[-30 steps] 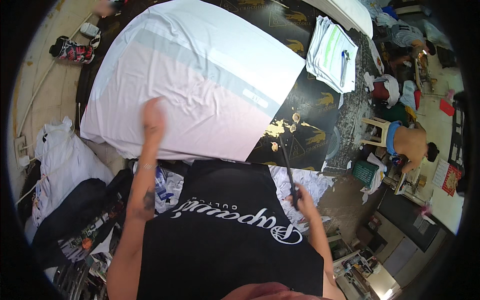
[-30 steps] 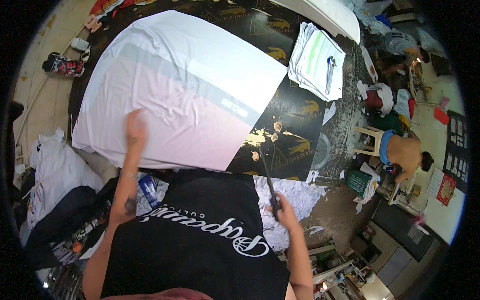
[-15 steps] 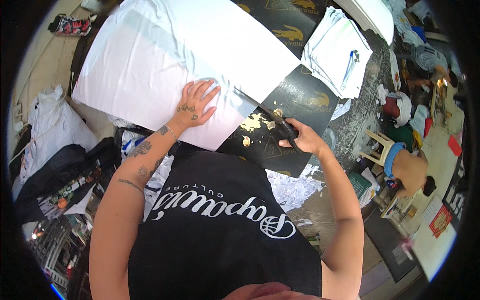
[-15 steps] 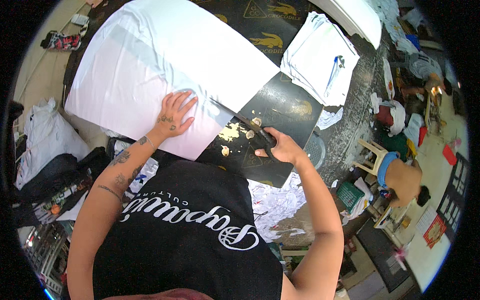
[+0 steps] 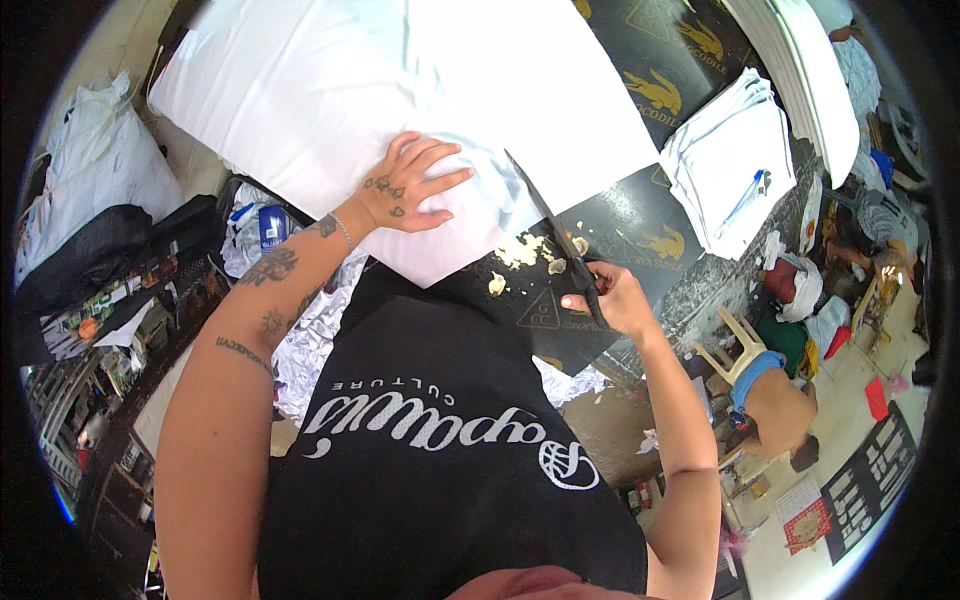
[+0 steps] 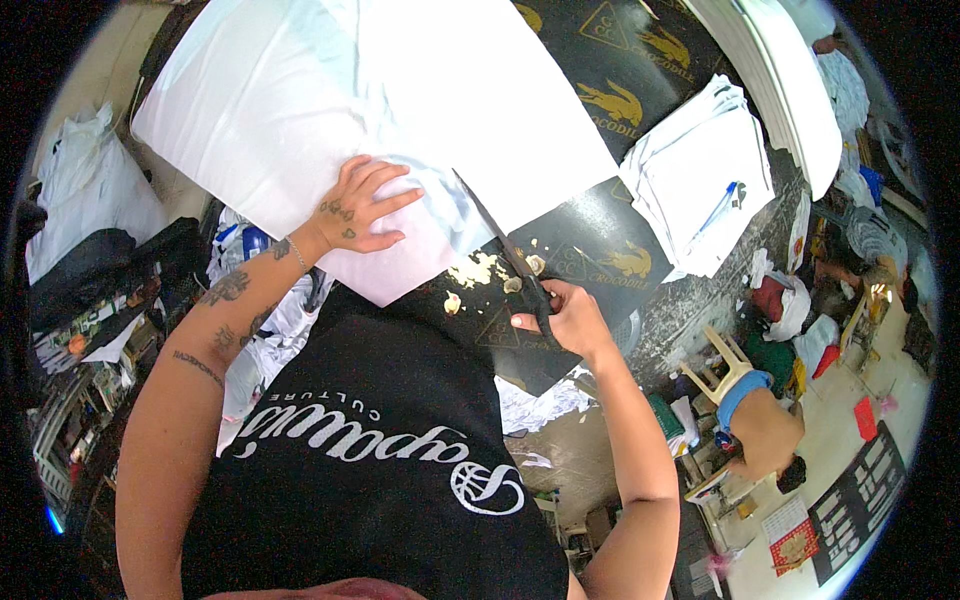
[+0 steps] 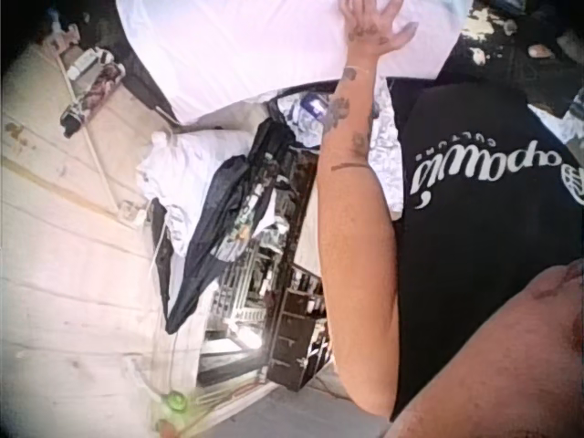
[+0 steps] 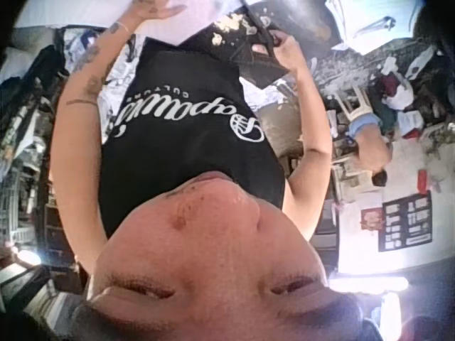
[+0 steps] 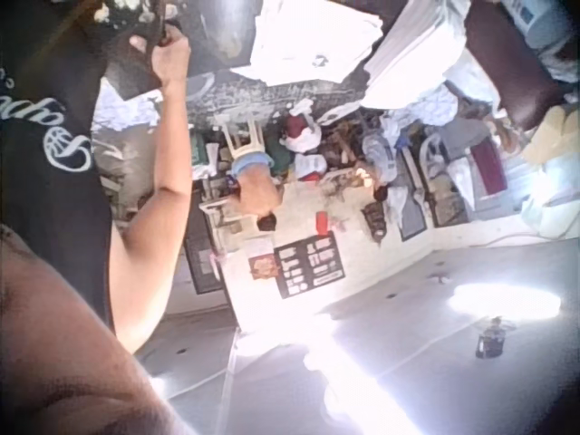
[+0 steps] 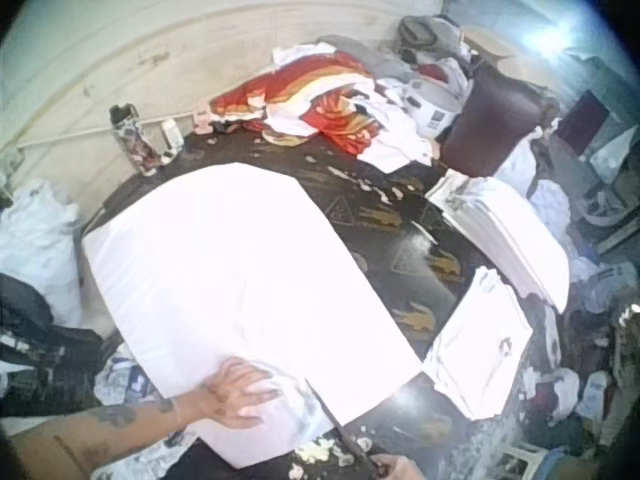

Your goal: The person uses shears to cut a large white fabric sheet on a table, then picks up and unfolds a red and white jersey, and continues cutting the white fabric. The person repeats this sequence of cutting and handling the jersey multiple times.

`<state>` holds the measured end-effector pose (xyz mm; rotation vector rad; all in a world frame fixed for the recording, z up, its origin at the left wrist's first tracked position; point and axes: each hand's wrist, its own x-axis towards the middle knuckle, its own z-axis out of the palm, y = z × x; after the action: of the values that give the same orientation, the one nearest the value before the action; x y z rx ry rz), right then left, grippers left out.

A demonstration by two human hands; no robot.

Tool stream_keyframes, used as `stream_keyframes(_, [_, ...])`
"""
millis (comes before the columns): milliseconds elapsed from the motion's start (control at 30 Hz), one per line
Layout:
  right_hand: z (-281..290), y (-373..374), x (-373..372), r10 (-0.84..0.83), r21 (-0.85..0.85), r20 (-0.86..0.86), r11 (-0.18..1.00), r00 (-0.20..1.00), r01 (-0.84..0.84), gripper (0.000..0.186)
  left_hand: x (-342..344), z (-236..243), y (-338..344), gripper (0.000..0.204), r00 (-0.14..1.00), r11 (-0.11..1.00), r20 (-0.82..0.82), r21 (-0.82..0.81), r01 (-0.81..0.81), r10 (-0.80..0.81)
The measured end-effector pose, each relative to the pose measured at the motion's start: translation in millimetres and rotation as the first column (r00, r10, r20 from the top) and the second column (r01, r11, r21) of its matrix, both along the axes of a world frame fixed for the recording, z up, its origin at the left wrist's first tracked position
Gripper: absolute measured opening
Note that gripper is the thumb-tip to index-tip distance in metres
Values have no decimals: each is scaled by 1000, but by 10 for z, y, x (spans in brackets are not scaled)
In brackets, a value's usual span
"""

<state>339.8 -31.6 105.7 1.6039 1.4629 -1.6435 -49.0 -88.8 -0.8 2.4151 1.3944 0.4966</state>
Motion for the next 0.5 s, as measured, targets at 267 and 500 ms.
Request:
stream_keyframes(267, [-214,103,-396,-67,101,-156,991,986,84,78,-3,36,38,70,999,1000,32,-24,12,-11])
stream_keyframes(500, [-202,327,-765,-17,204,-155,978,988,48,69,-70,-12,58,71,994,997,94,-49,56,-51])
